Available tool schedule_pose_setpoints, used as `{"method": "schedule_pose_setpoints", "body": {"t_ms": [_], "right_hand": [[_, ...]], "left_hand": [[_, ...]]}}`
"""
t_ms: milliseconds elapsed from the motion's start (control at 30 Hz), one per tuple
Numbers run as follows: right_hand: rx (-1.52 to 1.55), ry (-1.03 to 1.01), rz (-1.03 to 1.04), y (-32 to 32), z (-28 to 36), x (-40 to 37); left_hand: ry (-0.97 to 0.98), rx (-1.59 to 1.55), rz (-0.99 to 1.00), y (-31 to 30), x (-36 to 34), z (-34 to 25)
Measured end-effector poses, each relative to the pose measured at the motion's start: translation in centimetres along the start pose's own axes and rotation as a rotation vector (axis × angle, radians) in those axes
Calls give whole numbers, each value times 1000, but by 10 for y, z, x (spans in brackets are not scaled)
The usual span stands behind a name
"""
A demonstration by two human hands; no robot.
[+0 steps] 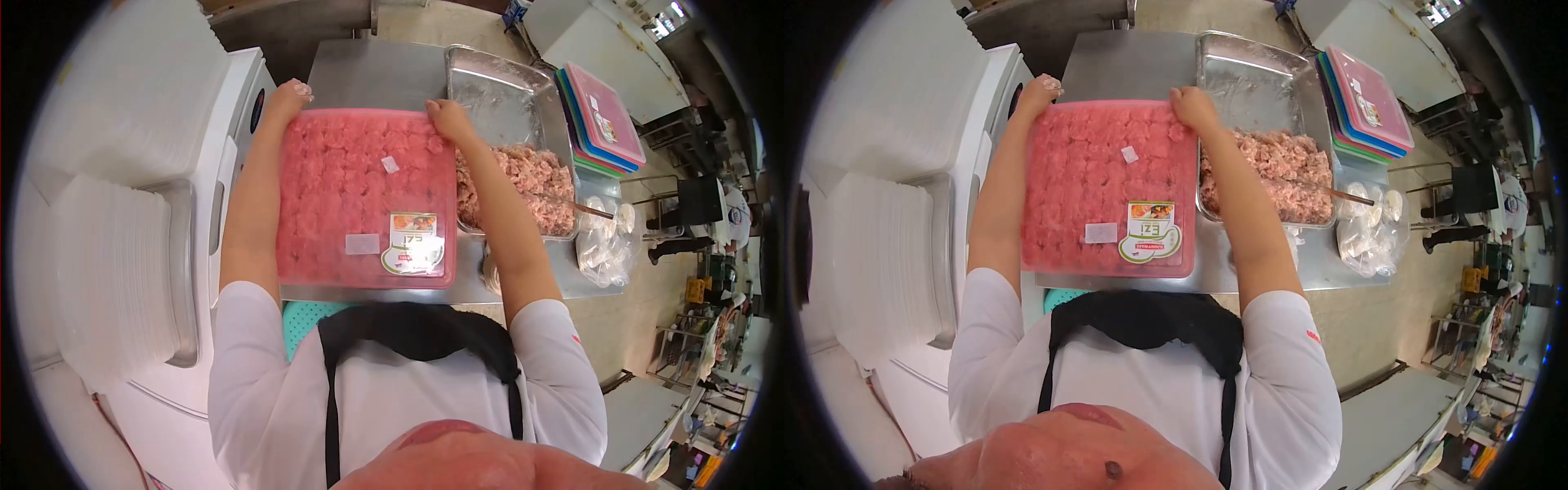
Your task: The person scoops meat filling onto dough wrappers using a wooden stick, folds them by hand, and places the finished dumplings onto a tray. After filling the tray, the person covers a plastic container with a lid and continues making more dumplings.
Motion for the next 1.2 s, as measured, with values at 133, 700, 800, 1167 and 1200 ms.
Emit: {"method": "schedule_pose_setpoints", "body": {"t_ms": [133, 700, 800, 1167, 1200], "right_hand": [[-28, -38, 138, -2, -2, 11], [-166, -746, -82, -21, 71, -145], [-213, -725, 184, -26, 84, -222], [-352, -765, 236, -23, 101, -258], [-351, -764, 199, -22, 101, -261]], "left_hand": [[-1, -3, 63, 13, 10, 16], [91, -158, -406, -48, -199, -75], [-113, -314, -406, -60, -266, -98], [-22, -210, -478, -60, -289, -107], [5, -213, -504, -62, -289, -108]]}}
Point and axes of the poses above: each hand's wrist, its own x-axis towards the middle knuckle, its own y-axis out of the palm, z = x × y, the point moved 2 cm from there along x, towards the middle knuckle, and after that the axes turned 1 degree about x, right-handed, at the moved point
